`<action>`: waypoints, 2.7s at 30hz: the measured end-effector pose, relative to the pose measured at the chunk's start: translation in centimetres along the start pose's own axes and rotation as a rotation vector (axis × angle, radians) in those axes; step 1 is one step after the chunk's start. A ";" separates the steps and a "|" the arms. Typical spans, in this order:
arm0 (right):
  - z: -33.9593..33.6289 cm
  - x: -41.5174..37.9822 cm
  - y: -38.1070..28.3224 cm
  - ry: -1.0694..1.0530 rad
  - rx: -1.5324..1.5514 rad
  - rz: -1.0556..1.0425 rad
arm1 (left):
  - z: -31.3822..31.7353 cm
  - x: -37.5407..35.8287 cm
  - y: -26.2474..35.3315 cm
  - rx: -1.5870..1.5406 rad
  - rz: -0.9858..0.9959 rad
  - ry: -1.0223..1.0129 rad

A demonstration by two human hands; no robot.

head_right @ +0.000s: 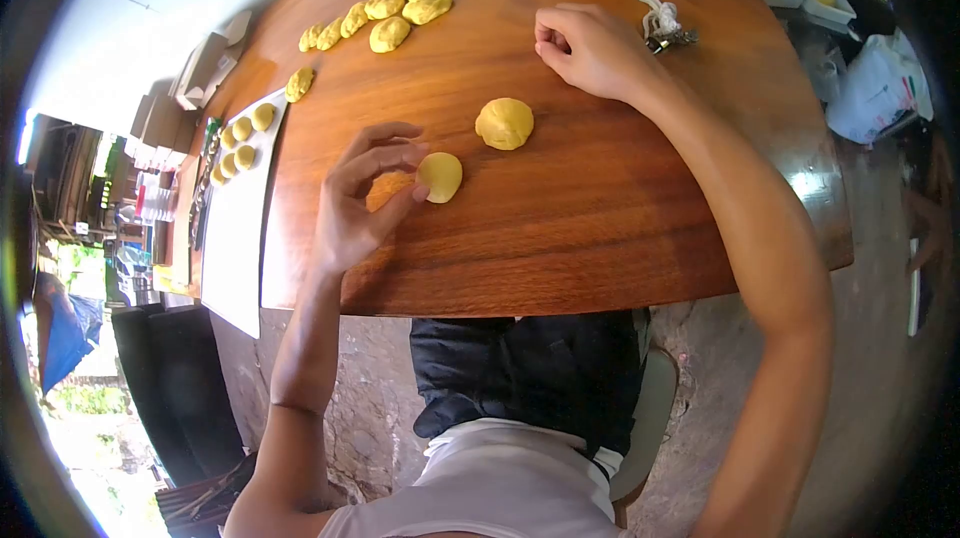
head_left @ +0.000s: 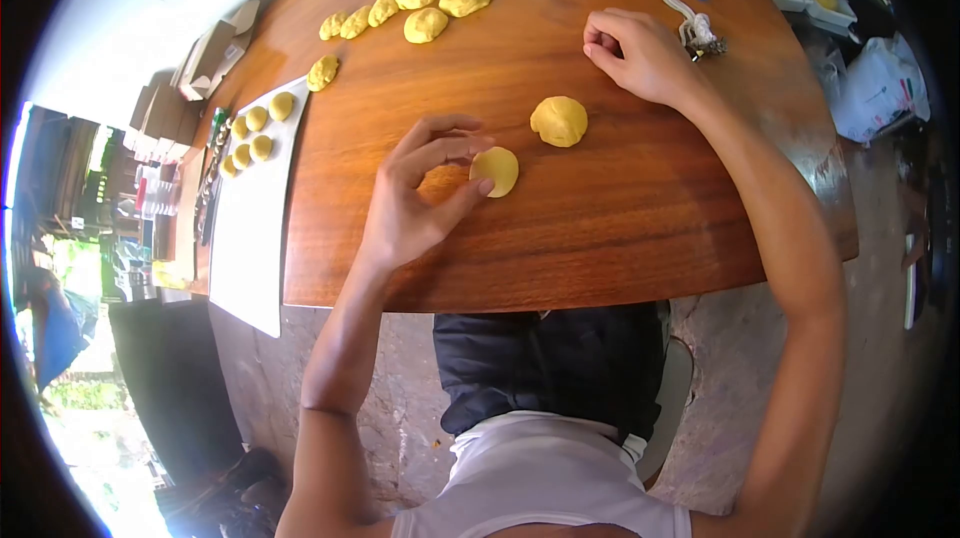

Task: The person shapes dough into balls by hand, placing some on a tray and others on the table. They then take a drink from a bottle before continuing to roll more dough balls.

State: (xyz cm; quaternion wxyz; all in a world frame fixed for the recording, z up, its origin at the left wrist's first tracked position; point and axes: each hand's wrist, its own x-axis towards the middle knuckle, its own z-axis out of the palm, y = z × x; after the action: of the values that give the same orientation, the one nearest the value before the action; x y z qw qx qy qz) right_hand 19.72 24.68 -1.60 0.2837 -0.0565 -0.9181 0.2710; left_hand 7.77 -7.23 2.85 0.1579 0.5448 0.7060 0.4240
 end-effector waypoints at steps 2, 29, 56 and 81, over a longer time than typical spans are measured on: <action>-0.1 -0.1 -0.1 -0.017 -0.015 0.009 | -0.4 0.4 0.9 0.124 0.072 -0.040; 0.1 0.4 0.4 0.012 -0.038 -0.067 | -0.9 3.3 2.4 0.420 0.102 -0.347; -0.3 0.1 -0.4 -0.005 -0.013 -0.010 | 2.2 0.3 -0.6 0.379 0.084 0.020; -0.5 0.2 -0.8 0.003 0.011 0.000 | -0.8 1.4 -4.0 0.546 0.223 0.079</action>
State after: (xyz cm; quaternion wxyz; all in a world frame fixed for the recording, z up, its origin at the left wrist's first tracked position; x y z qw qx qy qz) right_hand 19.88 24.27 -0.75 0.2853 -0.0552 -0.9163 0.2757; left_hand 4.14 -6.46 0.58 -0.0694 0.6246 0.7352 0.2540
